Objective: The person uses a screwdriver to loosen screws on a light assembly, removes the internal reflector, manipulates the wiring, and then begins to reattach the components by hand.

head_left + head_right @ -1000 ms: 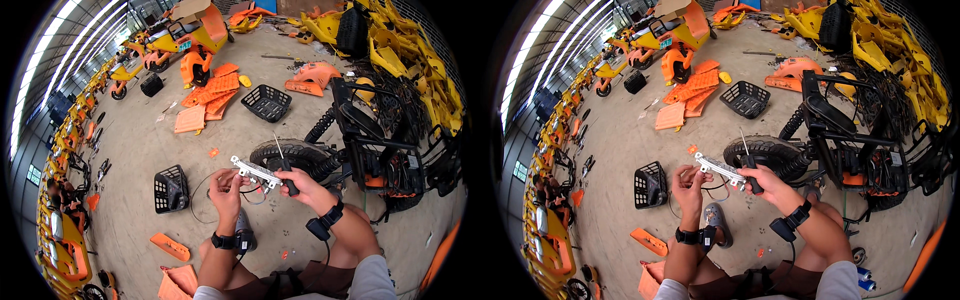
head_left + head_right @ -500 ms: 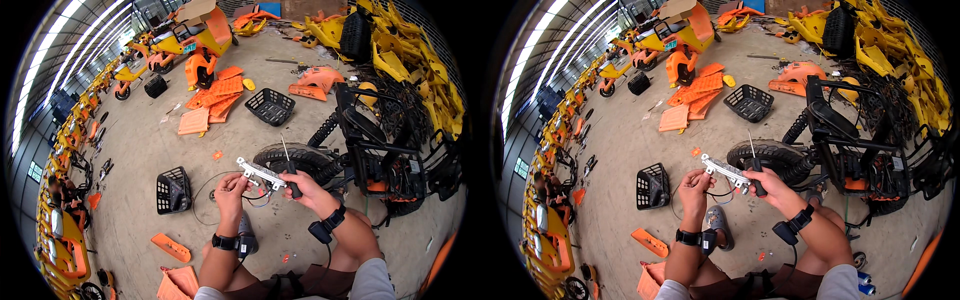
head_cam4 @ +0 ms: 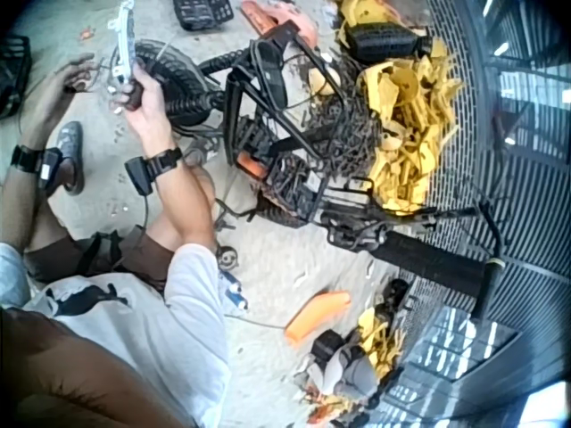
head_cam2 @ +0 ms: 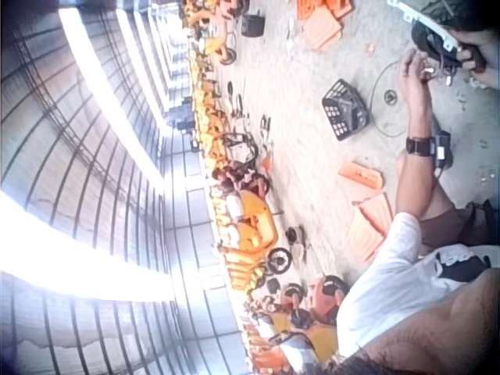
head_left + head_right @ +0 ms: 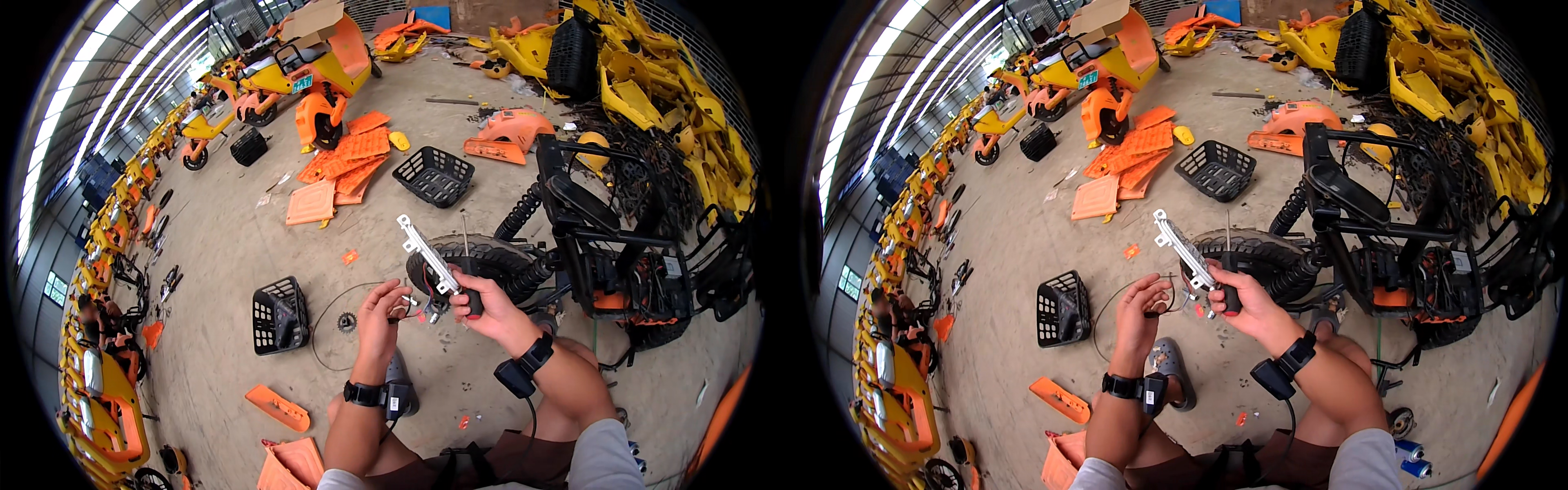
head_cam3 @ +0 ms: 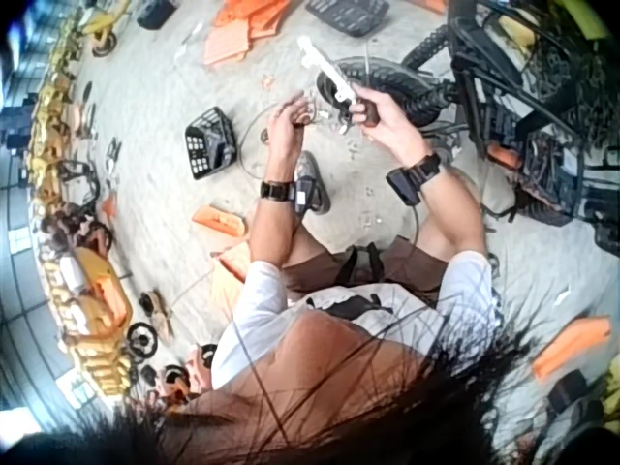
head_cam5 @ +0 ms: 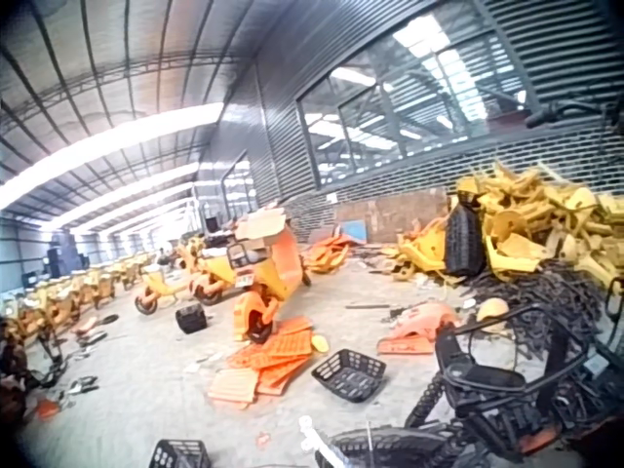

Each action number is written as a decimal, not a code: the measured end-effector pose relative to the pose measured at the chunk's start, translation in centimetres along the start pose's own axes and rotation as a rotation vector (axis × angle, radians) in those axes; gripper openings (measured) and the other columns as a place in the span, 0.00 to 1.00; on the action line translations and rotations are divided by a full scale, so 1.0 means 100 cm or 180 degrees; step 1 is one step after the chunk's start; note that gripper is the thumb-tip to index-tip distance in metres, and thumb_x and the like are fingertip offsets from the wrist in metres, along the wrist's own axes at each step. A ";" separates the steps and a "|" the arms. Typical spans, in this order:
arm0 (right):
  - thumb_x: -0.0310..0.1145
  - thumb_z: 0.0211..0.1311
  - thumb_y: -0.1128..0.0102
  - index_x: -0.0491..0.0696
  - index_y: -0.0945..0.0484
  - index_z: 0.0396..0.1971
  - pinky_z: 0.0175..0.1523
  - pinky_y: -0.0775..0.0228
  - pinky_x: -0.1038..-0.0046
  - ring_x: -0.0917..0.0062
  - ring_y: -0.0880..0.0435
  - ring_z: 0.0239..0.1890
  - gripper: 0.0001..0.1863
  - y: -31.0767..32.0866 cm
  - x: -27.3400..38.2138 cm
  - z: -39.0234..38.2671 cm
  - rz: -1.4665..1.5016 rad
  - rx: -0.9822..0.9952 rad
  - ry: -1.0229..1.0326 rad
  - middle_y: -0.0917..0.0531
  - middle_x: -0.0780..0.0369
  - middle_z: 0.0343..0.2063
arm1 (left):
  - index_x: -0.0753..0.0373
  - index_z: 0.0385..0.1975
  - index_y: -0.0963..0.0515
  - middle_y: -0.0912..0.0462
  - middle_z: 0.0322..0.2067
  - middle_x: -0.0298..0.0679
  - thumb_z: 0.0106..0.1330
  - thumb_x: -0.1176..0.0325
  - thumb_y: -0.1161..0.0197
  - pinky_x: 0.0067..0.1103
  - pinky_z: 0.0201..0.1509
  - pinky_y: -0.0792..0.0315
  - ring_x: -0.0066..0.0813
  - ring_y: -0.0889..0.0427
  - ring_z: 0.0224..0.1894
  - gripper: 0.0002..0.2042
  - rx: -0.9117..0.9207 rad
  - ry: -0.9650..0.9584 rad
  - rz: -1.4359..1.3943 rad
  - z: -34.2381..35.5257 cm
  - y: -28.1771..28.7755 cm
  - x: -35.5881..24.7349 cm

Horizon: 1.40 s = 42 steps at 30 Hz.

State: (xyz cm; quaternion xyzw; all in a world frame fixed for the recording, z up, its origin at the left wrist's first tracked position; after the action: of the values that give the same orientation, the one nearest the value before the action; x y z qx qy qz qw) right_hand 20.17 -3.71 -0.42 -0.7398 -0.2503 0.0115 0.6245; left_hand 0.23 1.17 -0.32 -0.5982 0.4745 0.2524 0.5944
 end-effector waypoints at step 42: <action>0.33 0.67 0.43 0.51 0.26 0.43 0.26 0.39 0.81 0.85 0.30 0.22 0.08 0.008 0.024 -0.001 -0.0018 0.0109 0.0315 0.23 0.67 0.32 | 0.68 0.40 0.17 0.16 0.32 0.40 0.64 0.75 0.36 0.17 0.32 0.25 0.22 0.19 0.27 0.08 0.0030 -0.2188 0.2719 -0.006 -0.043 0.022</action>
State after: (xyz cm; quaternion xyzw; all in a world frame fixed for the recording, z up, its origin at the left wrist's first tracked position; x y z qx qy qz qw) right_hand 22.59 -2.95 -0.42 -0.7280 -0.2210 -0.0226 0.6486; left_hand 4.69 -0.67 -0.09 -0.2327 0.4548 0.6500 0.5625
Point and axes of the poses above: each hand's wrist, its own z-axis towards the middle knuckle, its own y-axis out of the back of the hand, x = y × z, the point moved 2 cm from there along z, towards the middle knuckle
